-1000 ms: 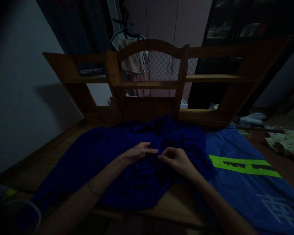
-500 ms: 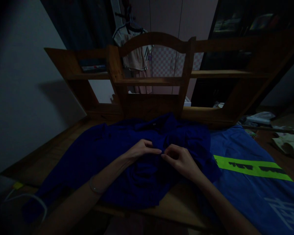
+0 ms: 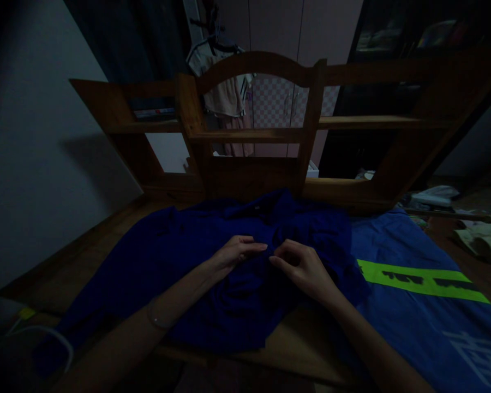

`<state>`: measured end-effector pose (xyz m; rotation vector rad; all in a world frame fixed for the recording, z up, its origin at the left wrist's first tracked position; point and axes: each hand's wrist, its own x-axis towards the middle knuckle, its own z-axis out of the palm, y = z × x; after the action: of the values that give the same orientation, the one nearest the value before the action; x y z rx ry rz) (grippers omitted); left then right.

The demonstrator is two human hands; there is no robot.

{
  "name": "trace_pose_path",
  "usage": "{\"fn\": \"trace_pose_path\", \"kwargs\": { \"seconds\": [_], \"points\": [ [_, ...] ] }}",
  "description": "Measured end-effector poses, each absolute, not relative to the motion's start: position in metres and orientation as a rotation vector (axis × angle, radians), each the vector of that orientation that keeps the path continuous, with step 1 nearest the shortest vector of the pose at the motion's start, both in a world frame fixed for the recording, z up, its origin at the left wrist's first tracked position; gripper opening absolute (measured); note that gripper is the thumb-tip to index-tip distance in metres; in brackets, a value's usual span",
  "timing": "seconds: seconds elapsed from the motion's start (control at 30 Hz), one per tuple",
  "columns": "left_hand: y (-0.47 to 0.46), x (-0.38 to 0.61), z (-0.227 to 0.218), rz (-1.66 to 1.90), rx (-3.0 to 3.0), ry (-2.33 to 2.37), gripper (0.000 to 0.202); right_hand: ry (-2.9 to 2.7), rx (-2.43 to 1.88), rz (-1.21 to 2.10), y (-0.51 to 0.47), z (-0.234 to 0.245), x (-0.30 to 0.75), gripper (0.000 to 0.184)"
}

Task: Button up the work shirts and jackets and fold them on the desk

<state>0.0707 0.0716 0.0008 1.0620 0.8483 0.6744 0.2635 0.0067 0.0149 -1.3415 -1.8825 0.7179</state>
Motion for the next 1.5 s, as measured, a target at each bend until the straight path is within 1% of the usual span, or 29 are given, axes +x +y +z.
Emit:
{"fn": "trace_pose_path", "kwargs": {
  "seconds": [0.17, 0.27, 0.4, 0.5, 0.6, 0.73, 0.9, 1.13, 1.37, 1.5],
  "points": [
    [0.069, 0.070, -0.001, 0.694, 1.175, 0.812, 0.036, -1.815, -1.399, 0.871, 0.010, 0.013, 0.265, 0.029],
    [0.067, 0.070, 0.002, 0.753, 1.415, 0.787, 0.035, -1.728, -1.430, 0.981, 0.010, 0.011, 0.265, 0.032],
    [0.063, 0.073, 0.007, 0.886, 1.774, 0.804, 0.032, -1.645, -1.474, 1.036, 0.010, 0.008, 0.266, 0.031],
    [0.058, 0.074, 0.009, 0.972, 2.004, 0.828, 0.023, -1.589, -1.492, 1.036, 0.011, 0.005, 0.266, 0.030],
    [0.055, 0.075, 0.011, 0.960, 2.141, 0.777, 0.014, -1.541, -1.477, 1.008, 0.013, 0.000, 0.266, 0.028],
    [0.055, 0.076, 0.012, 0.953, 2.185, 0.732, 0.009, -1.484, -1.446, 0.997, 0.015, -0.003, 0.266, 0.029],
    [0.054, 0.079, 0.008, 1.014, 2.184, 0.815, 0.004, -1.483, -1.433, 1.022, 0.014, -0.001, 0.266, 0.033],
    [0.051, 0.079, 0.003, 1.027, 2.230, 0.865, 0.009, -1.492, -1.448, 0.993, 0.015, -0.001, 0.266, 0.039],
    [0.046, 0.078, 0.003, 0.978, 2.380, 0.793, 0.018, -1.469, -1.445, 1.028, 0.017, -0.001, 0.268, 0.039],
    [0.046, 0.082, -0.001, 1.013, 2.359, 0.847, 0.014, -1.495, -1.458, 1.017, 0.015, 0.001, 0.267, 0.041]
  ]
}}
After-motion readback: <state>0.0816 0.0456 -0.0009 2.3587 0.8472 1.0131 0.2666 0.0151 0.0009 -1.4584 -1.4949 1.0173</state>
